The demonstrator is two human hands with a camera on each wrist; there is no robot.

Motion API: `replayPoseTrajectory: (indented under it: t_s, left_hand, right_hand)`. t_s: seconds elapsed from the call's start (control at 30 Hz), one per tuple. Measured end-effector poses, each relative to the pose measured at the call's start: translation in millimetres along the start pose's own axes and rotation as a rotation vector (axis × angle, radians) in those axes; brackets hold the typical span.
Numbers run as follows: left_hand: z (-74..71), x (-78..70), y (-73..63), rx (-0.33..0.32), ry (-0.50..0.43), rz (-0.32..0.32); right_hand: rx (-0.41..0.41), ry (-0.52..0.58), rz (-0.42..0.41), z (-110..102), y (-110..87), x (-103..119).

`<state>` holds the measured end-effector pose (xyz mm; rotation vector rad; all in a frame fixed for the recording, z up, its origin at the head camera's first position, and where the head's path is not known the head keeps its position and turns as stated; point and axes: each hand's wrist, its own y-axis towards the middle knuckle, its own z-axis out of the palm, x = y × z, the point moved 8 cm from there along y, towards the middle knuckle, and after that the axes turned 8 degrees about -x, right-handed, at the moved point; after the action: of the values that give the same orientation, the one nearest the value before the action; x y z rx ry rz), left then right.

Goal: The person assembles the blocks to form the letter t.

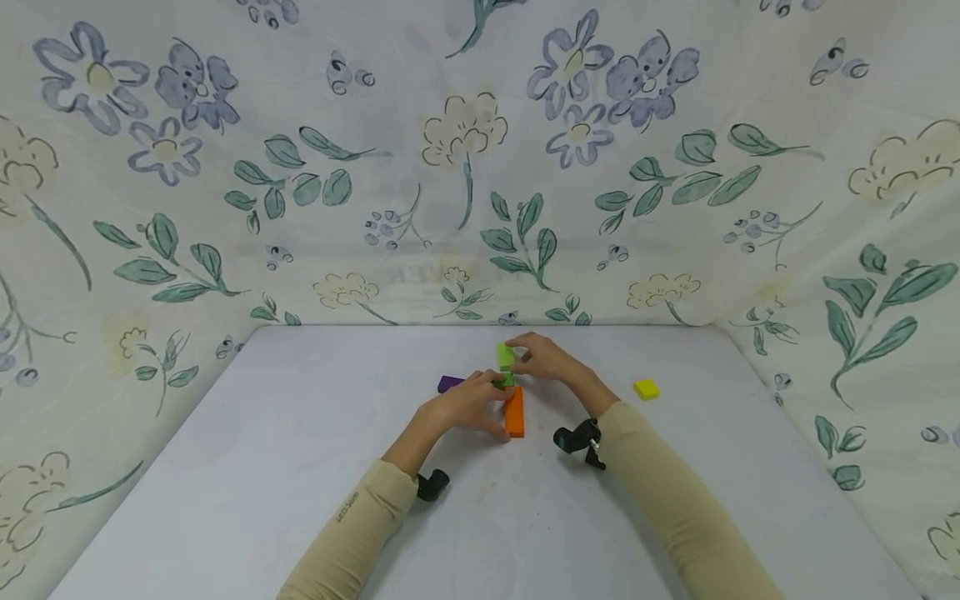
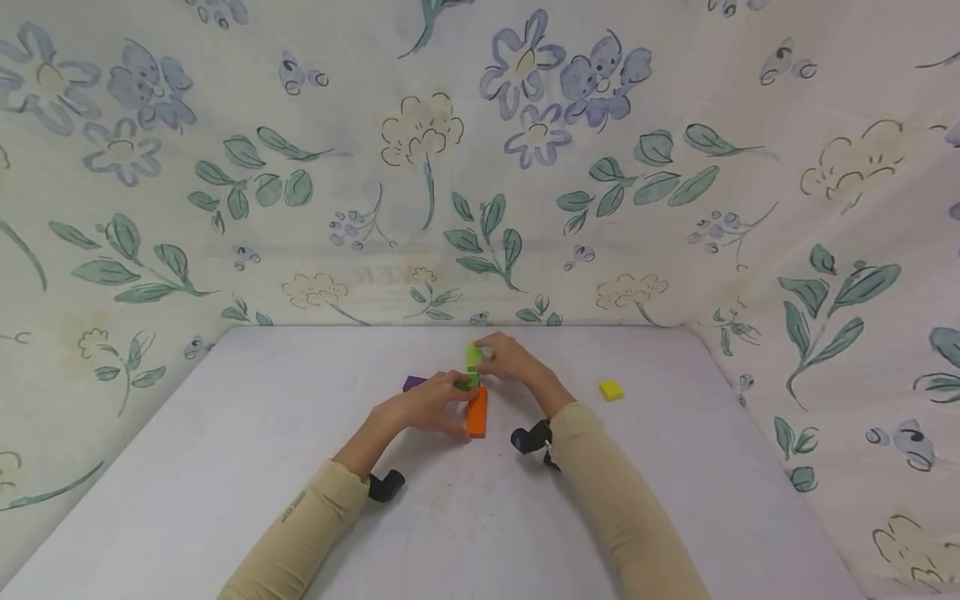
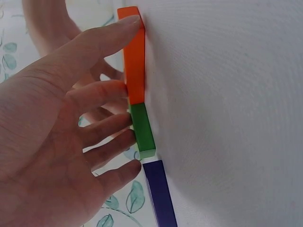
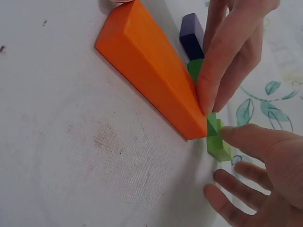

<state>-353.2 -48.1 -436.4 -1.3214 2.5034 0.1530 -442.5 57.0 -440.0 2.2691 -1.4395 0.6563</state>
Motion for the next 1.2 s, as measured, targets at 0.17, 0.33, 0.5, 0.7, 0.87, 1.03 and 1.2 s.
replayPoseTrajectory:
  t_s: [0.17,0.33,0.5,0.7,0.87,1.03,1.2]
  left_hand:
    - [0.7,0.1,0.3,-0.002,-0.002,0.007]
    - [-1.0,-0.5,-0.8,-0.002,-0.002,0.000]
    - [-0.3,-0.7,-0.7,-0.008,0.000,0.006]
    - [0.9,-0.5,0.0,-0.011,-0.002,0.009]
    - [1.1,0.0,0.8,-0.009,-0.004,0.006]
    - [0.4,0.7,0.5,-0.007,-0.008,-0.009]
    - [0.3,0.9,0.2,-0.006,-0.010,-0.009]
  right_hand:
    - [0.004,0.011,0.016,1.8,3.5,-1.4]
    - [-0.023,0.004,0.048,2.5,7.5,0.3]
    - [-0.093,-0.035,0.093,3.1,11.3,-0.8]
    - [-0.145,-0.023,0.158,3.5,12.1,-5.4]
    - [-0.141,0.014,0.205,5.6,13.9,-9.0]
    - [-0.130,0.046,0.248,8.6,15.6,-13.4]
    - [-0.126,0.070,0.265,10.4,16.6,-15.5]
